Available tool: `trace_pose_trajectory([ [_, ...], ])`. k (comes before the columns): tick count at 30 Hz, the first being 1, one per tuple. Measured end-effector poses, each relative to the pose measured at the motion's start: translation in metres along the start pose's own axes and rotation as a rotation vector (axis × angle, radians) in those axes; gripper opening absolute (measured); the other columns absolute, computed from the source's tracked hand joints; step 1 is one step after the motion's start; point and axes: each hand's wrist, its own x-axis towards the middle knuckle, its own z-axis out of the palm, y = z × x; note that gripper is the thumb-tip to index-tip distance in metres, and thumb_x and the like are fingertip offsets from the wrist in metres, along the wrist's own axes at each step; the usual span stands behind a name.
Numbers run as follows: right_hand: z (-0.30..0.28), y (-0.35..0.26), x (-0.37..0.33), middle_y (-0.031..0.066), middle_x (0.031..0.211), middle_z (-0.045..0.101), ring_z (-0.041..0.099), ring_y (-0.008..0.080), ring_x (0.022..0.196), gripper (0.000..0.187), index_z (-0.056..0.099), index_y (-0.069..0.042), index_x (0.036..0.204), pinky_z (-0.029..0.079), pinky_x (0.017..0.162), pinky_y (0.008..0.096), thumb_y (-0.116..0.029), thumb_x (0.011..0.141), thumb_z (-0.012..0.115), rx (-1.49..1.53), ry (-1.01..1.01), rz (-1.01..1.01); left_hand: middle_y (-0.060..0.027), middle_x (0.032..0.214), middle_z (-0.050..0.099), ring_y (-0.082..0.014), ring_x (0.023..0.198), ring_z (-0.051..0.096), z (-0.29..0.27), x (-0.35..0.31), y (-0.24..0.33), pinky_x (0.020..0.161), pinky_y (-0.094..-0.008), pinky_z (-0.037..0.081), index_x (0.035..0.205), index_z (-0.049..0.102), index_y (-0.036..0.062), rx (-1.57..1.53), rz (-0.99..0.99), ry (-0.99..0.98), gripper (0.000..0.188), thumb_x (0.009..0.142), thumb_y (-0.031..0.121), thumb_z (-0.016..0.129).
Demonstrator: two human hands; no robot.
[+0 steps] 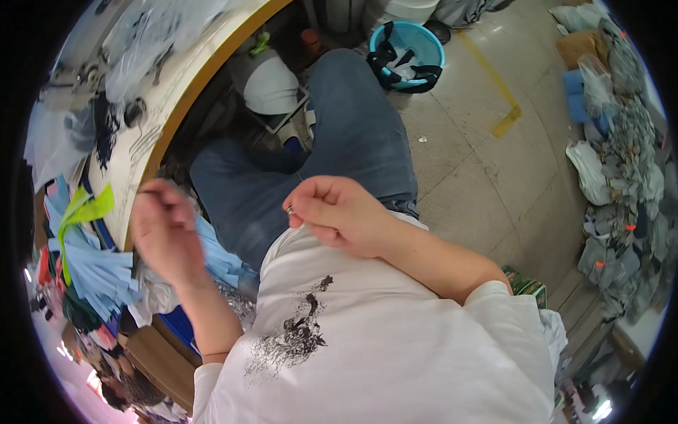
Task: Assembling cord stoppers by threading small elastic loops through plastic toggles.
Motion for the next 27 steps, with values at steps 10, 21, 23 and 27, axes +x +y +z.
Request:
trace_pose_trajectory([
  [10, 0.019, -0.010, -0.017, 0.0051, 0.084, 0.060, 0.042, 0.0034, 0.051, 0.016, 0.058, -0.007, 0.106, 0.029, 0.041, 0.0162, -0.020, 0.097, 0.054, -0.024, 0.000, 0.059, -0.0055, 0.083, 0.062, -0.0042, 0.063, 0.048, 0.036, -0.079, -0.019, 0.056, -0.0160, 0.037, 0.112, 0.057, -0.0017, 0.058, -0.287, -0.139, 0.019, 0.097, 0.007, 0.050],
  [21, 0.020, -0.016, -0.010, 0.0076, 0.094, 0.067, 0.043, 0.0019, 0.053, 0.016, 0.063, -0.003, 0.105, 0.030, 0.042, 0.0165, -0.012, 0.092, 0.061, -0.058, -0.030, -0.036, -0.0045, 0.085, 0.055, -0.0084, 0.069, 0.046, 0.041, -0.087, -0.028, 0.061, -0.0198, 0.038, 0.110, 0.056, -0.0023, 0.424, -0.013, -0.187, 0.020, 0.091, -0.002, 0.056],
  [23, 0.022, -0.018, -0.007, 0.0077, 0.093, 0.067, 0.044, 0.0022, 0.053, 0.017, 0.063, -0.003, 0.105, 0.030, 0.043, 0.0166, -0.012, 0.092, 0.062, -0.074, -0.021, -0.028, -0.0059, 0.085, 0.056, -0.0095, 0.068, 0.047, 0.041, -0.085, -0.030, 0.060, -0.0207, 0.038, 0.111, 0.056, -0.0028, 0.542, 0.119, -0.204, 0.021, 0.090, -0.002, 0.057],
  [27, 0.021, -0.019, -0.005, 0.0084, 0.089, 0.068, 0.045, 0.0032, 0.053, 0.016, 0.063, -0.003, 0.104, 0.032, 0.043, 0.0174, -0.013, 0.092, 0.062, -0.137, 0.018, 0.016, -0.0102, 0.083, 0.057, -0.0143, 0.062, 0.049, 0.042, -0.079, -0.028, 0.053, -0.0247, 0.039, 0.106, 0.056, -0.0049, 0.565, 0.235, -0.258, 0.022, 0.085, -0.006, 0.060],
])
